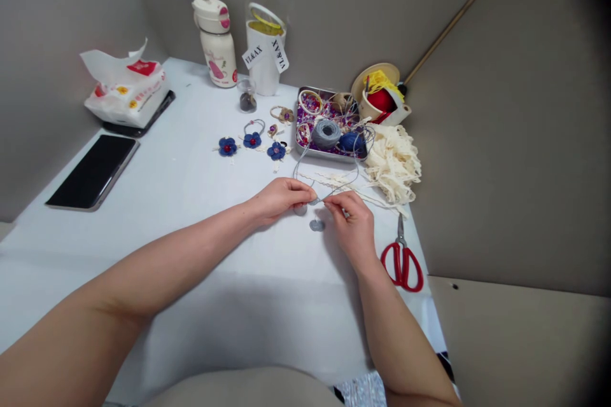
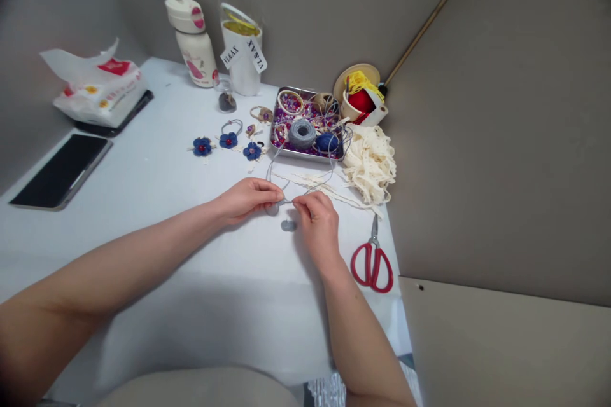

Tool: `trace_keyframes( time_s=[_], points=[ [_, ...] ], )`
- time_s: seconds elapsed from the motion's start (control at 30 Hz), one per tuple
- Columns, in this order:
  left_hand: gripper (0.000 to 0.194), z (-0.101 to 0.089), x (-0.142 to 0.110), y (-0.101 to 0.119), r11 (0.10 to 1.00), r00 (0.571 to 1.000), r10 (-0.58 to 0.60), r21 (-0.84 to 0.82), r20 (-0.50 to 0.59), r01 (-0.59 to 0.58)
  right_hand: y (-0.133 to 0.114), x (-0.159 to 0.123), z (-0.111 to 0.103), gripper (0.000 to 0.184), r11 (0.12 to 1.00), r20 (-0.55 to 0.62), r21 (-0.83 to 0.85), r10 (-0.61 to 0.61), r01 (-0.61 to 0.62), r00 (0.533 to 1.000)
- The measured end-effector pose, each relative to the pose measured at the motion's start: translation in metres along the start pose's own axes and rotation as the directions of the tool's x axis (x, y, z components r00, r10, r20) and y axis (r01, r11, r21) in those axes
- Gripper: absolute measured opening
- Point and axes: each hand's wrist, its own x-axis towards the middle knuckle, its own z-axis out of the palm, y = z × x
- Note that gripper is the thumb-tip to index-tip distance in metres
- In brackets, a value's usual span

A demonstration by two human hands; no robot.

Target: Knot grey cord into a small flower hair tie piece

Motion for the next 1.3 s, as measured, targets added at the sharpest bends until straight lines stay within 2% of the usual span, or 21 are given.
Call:
trace_keyframes(
  time_s=[1.3],
  points=[
    [0.017,-0.0008,0.0008,-0.003,1.0,0.999,-0.002,-0.018,0.038,0.002,-0.0023,0.0006,0.0006,0.013,0.998,0.013,0.056,0.019,-0.02,1.0]
  ],
)
